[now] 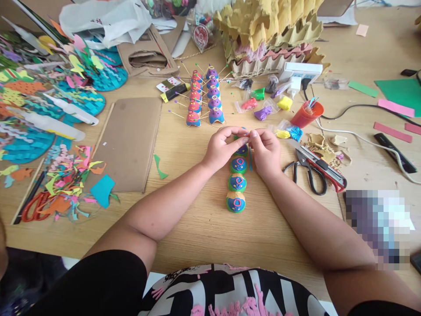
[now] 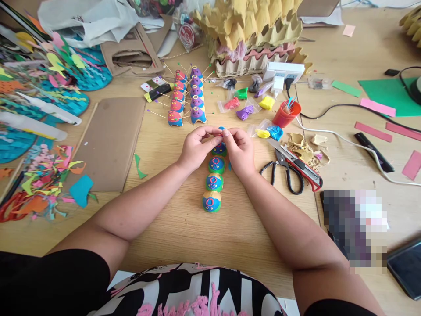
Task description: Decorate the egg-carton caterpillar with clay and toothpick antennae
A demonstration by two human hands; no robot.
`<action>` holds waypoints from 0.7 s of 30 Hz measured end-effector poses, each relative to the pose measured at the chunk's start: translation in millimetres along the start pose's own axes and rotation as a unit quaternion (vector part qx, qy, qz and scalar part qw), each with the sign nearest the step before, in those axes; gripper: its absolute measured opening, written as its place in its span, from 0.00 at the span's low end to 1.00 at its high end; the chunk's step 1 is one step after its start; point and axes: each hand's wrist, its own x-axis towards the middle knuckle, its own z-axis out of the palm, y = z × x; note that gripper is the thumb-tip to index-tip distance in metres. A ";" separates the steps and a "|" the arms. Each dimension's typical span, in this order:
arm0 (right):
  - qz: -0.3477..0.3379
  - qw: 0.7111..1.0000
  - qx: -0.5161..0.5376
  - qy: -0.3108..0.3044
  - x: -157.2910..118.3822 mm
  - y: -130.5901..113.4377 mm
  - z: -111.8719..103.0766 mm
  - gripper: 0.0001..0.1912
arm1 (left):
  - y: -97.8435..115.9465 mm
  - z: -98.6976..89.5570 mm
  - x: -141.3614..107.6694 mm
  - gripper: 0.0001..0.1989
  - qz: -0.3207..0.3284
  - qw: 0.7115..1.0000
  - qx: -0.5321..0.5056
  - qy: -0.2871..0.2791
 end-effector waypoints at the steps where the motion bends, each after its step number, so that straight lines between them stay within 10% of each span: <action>1: 0.000 1.000 -0.005 0.000 -0.1 0.2 -0.1 0.27 | 0.6 0.3 -0.1 0.12 -0.002 1.000 -0.007 -0.001; 21: -0.039 0.999 -0.018 -0.016 -2.0 3.2 0.7 0.22 | 0.3 2.0 2.2 0.15 -0.026 0.999 -0.035 0.025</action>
